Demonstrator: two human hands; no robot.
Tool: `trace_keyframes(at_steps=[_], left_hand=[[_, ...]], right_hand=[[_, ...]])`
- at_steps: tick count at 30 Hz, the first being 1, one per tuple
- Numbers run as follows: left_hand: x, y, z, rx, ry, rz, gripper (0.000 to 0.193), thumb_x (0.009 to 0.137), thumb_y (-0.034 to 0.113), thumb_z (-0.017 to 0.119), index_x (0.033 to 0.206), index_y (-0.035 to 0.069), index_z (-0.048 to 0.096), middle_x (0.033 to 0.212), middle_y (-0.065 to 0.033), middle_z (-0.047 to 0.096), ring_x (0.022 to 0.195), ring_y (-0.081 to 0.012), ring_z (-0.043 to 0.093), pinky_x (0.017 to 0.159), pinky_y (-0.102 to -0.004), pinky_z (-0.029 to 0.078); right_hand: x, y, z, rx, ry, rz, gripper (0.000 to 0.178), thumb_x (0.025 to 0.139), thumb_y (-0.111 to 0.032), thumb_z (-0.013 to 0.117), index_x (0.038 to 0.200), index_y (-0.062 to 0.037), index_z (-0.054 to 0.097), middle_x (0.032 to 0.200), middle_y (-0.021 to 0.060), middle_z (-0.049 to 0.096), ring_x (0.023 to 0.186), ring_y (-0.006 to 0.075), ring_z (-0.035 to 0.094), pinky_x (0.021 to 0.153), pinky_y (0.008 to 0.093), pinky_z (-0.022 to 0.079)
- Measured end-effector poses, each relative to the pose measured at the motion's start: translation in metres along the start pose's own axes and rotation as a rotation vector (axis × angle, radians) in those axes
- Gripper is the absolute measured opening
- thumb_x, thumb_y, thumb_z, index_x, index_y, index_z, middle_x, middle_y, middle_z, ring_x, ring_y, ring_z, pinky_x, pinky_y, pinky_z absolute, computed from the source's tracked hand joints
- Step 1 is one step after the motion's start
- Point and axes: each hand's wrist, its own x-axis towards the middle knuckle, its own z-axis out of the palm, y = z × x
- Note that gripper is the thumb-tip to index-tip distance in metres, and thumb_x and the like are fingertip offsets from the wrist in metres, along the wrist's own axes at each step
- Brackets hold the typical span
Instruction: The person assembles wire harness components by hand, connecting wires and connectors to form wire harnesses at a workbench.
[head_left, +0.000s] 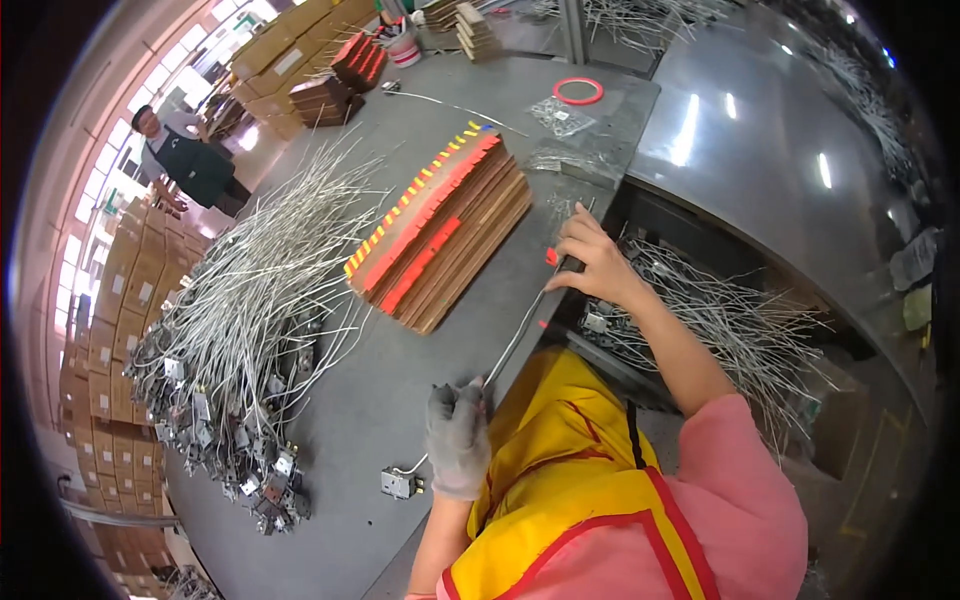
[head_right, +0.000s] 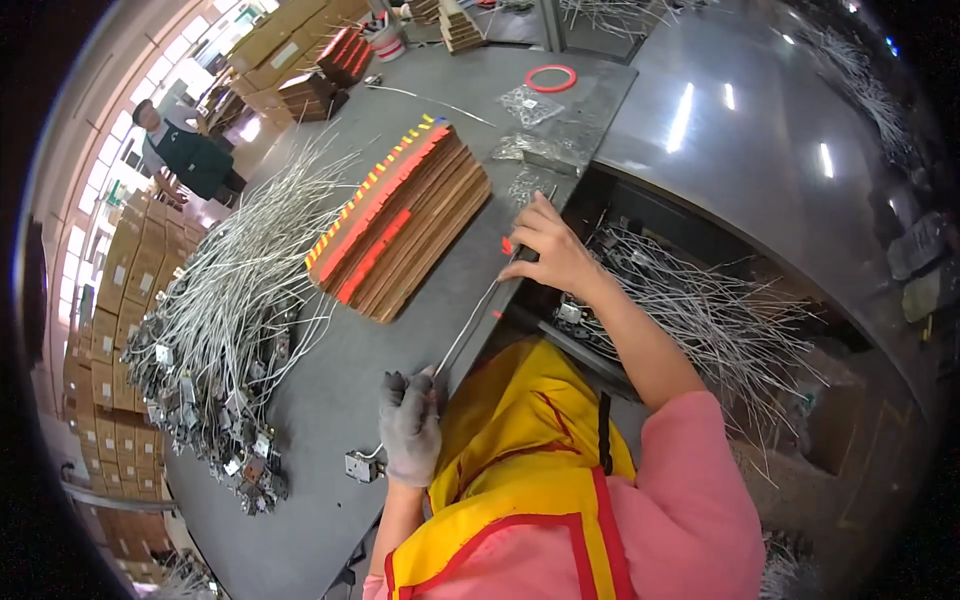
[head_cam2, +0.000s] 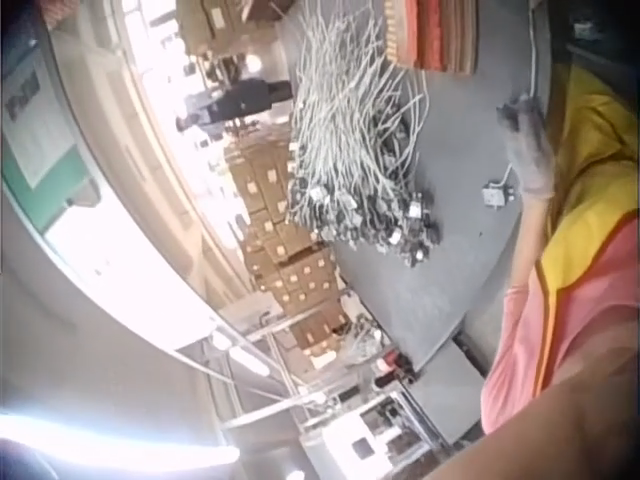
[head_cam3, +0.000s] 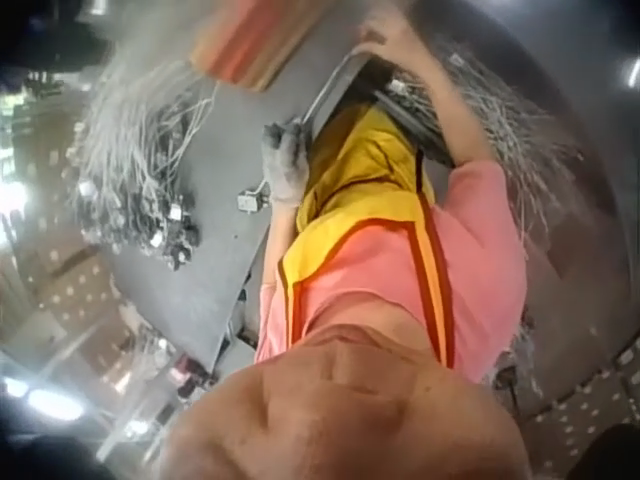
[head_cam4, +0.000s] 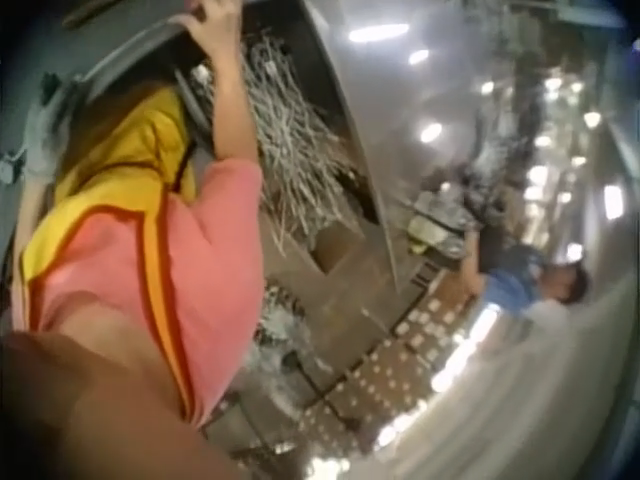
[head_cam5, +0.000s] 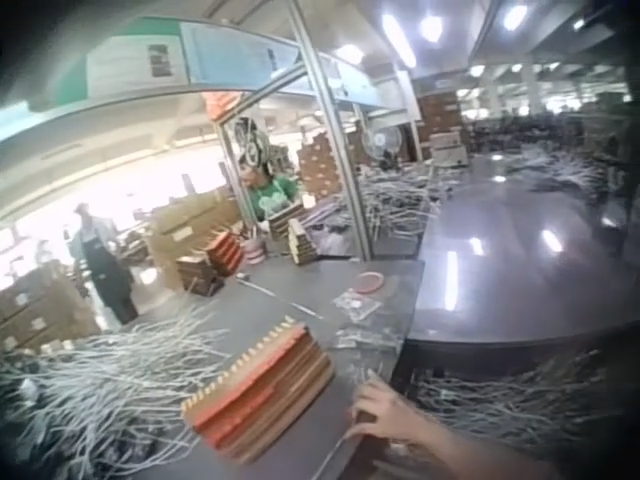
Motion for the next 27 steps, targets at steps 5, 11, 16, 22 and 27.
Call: trace_keyframes(at_steps=[5,11,16,22,27], left_hand=[[0.015,0.020,0.019,-0.032,-0.048,-0.005,0.031,0.073,-0.005,0.059,0.102,0.005,0.063,0.085,-0.0188,0.053,0.072,-0.0338,0.054,0.062,-0.0378,0.044],[0.023,0.018,0.046,0.044,-0.006,0.019,0.029,0.078,0.000,0.055,0.105,0.008,0.061,0.093,-0.0193,0.053,0.082,-0.0372,0.053,0.069,-0.0434,0.045],[0.032,0.024,0.046,0.087,-0.069,0.073,0.047,0.070,-0.004,0.053,0.114,0.011,0.057,0.096,-0.0170,0.054,0.086,-0.0356,0.052,0.073,-0.0423,0.046],[0.032,0.022,0.052,0.139,-0.092,0.067,0.043,0.069,0.001,0.057,0.111,0.012,0.057,0.101,-0.0128,0.055,0.089,-0.0308,0.053,0.075,-0.0395,0.046],[0.034,0.026,0.059,0.116,-0.039,0.069,0.038,0.070,-0.002,0.056,0.106,0.009,0.057,0.097,-0.0149,0.055,0.087,-0.0352,0.054,0.071,-0.0422,0.047]], right_hand=[[-0.004,0.013,-0.015,-0.026,-0.029,0.002,0.044,0.054,-0.026,0.083,0.077,-0.0003,0.056,0.086,0.0105,0.052,0.090,0.0293,0.053,0.108,0.0507,0.026],[-0.003,0.015,-0.020,-0.003,-0.074,0.020,0.042,0.056,-0.023,0.082,0.079,-0.0002,0.056,0.090,0.0112,0.053,0.098,0.0313,0.052,0.107,0.0474,0.028],[-0.003,0.002,-0.024,-0.073,-0.014,0.033,0.034,0.062,-0.015,0.079,0.083,0.0017,0.058,0.095,0.0143,0.053,0.100,0.0333,0.051,0.101,0.0433,0.035],[-0.026,-0.069,-0.004,0.357,-0.023,0.672,0.012,0.077,-0.009,0.066,0.081,0.0015,0.060,0.073,0.0067,0.059,0.067,0.0128,0.055,0.060,0.0261,0.042],[-0.053,-0.075,0.016,0.804,0.001,0.804,0.012,0.083,-0.009,0.059,0.077,0.0009,0.060,0.065,0.0005,0.057,0.058,0.0049,0.050,0.054,0.0200,0.038]])
